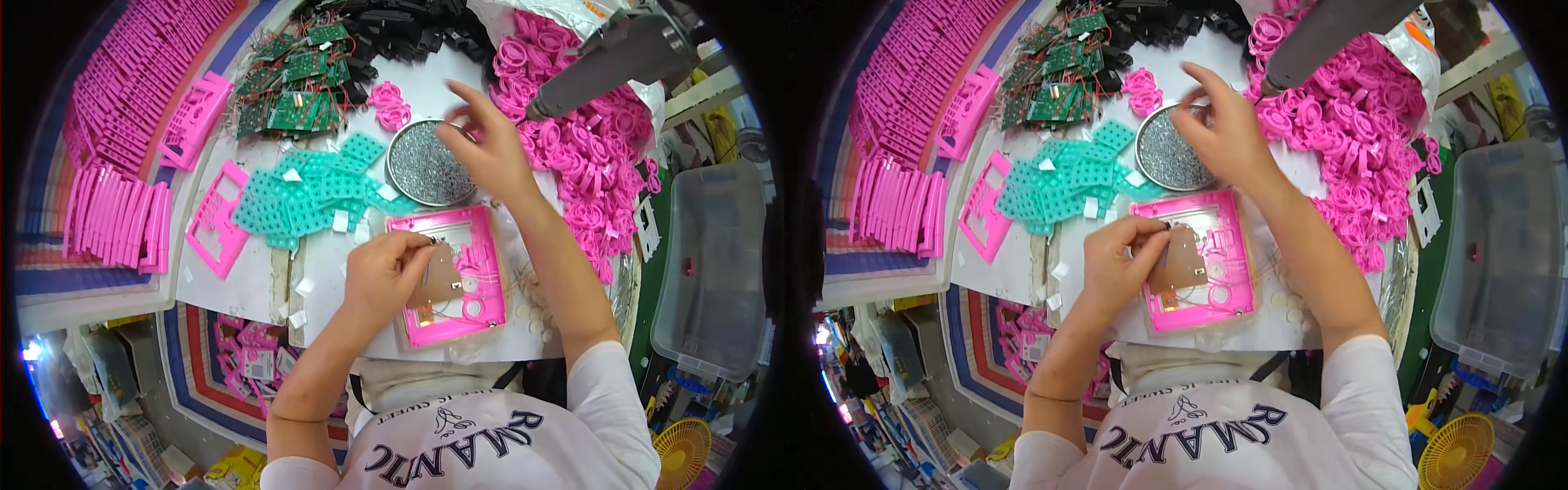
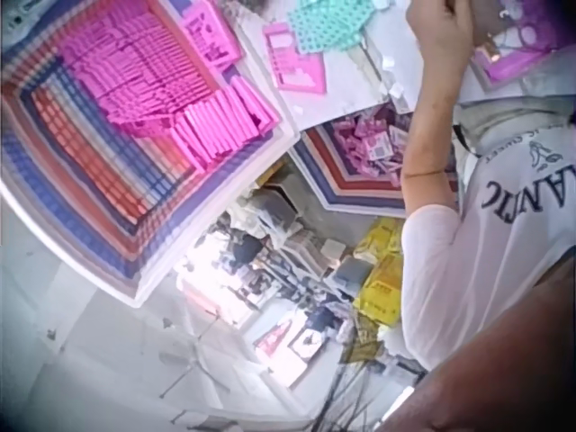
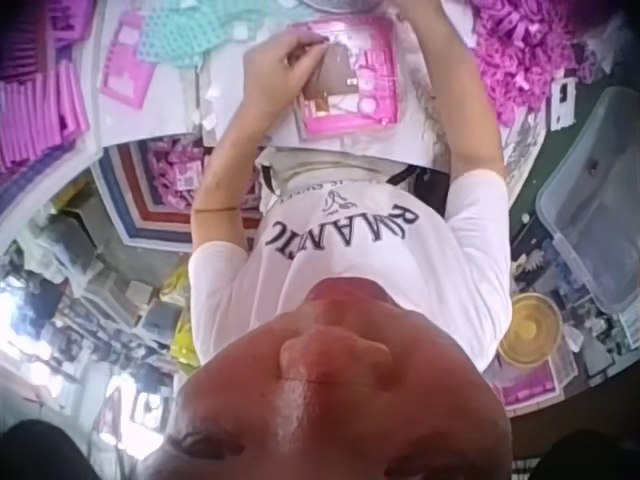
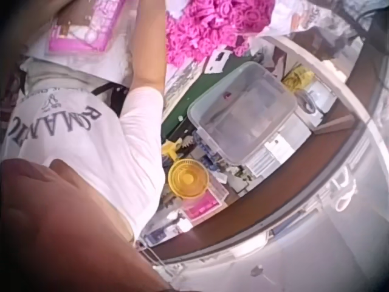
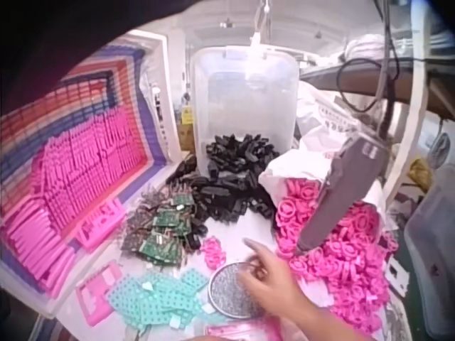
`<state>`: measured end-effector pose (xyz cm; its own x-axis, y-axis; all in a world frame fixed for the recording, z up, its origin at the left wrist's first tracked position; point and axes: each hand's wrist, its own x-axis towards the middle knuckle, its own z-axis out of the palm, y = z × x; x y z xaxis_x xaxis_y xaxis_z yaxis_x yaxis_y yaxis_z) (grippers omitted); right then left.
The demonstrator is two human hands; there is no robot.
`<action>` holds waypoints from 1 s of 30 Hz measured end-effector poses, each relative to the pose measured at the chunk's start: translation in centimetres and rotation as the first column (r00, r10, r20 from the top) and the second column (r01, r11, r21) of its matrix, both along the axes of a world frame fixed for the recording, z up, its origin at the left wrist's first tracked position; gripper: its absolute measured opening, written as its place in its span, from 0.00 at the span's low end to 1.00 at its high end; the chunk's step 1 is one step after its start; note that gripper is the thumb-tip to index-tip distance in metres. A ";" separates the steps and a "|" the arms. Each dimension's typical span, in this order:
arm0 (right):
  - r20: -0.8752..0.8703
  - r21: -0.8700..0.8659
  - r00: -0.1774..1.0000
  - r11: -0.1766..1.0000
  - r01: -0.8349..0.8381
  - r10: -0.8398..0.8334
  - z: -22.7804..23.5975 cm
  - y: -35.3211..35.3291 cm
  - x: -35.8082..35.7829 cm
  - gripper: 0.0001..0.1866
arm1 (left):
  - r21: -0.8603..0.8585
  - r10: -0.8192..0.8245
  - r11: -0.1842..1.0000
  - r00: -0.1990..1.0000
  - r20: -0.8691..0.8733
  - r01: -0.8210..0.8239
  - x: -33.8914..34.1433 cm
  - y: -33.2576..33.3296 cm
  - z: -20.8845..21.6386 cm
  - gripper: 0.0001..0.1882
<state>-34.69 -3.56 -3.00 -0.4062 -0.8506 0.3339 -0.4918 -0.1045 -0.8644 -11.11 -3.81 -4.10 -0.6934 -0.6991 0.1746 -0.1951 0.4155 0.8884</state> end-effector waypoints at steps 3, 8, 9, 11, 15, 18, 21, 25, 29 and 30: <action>-0.521 -0.063 0.814 0.963 0.263 -0.256 -2.2 -9.5 -7.1 0.26 | -0.297 -0.203 0.940 0.976 -0.082 0.171 -1.3 -0.5 -0.3 0.07; -0.700 0.365 0.703 0.782 0.505 -0.127 -1.8 -17.5 -9.7 0.21 | -0.385 -0.386 0.833 0.916 0.106 0.396 1.0 -2.2 0.1 0.07; -0.749 0.308 0.653 0.816 0.490 -0.109 -2.6 -18.1 -11.1 0.19 | -0.383 -0.364 0.839 0.922 0.133 0.387 1.1 -2.3 0.6 0.07; -0.839 0.205 0.539 0.872 0.444 -0.077 -4.9 -18.5 -13.7 0.16 | -0.344 -0.325 0.875 0.940 0.102 0.340 1.0 -2.1 0.5 0.07; -0.814 0.048 0.531 0.884 0.466 -0.236 -2.2 -16.4 -12.0 0.19 | -0.157 -0.156 0.976 0.987 -0.036 0.148 1.3 -1.6 -0.7 0.06; -0.632 -0.046 0.710 0.930 0.366 -0.311 3.3 -8.6 -4.3 0.19 | 0.004 0.038 0.999 0.995 -0.089 -0.037 2.2 -0.8 -1.9 0.06; -0.728 0.156 0.685 0.978 0.136 0.021 9.6 4.4 1.7 0.15 | 0.117 0.099 0.989 0.988 -0.121 -0.085 1.9 -0.7 -2.5 0.05; -0.671 0.558 0.546 0.827 -0.073 0.501 9.8 11.6 7.7 0.15 | 0.041 0.058 0.998 0.993 -0.103 -0.054 1.3 -0.6 -1.9 0.05; -0.472 0.499 0.754 0.843 -0.198 0.456 7.1 10.9 8.1 0.20 | -0.188 -0.023 0.982 0.988 -0.155 -0.007 1.0 -1.2 -2.2 0.06; -0.514 0.403 0.769 0.898 -0.175 0.380 6.7 10.9 7.9 0.22 | -0.229 -0.042 0.974 0.987 -0.157 0.005 1.0 -1.2 -2.2 0.06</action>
<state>-26.81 7.33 3.68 0.0417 -0.9921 0.1185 -0.8916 -0.0905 -0.4436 -10.07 -5.06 -6.35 -0.6592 -0.6123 0.4366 -0.0460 0.6123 0.7893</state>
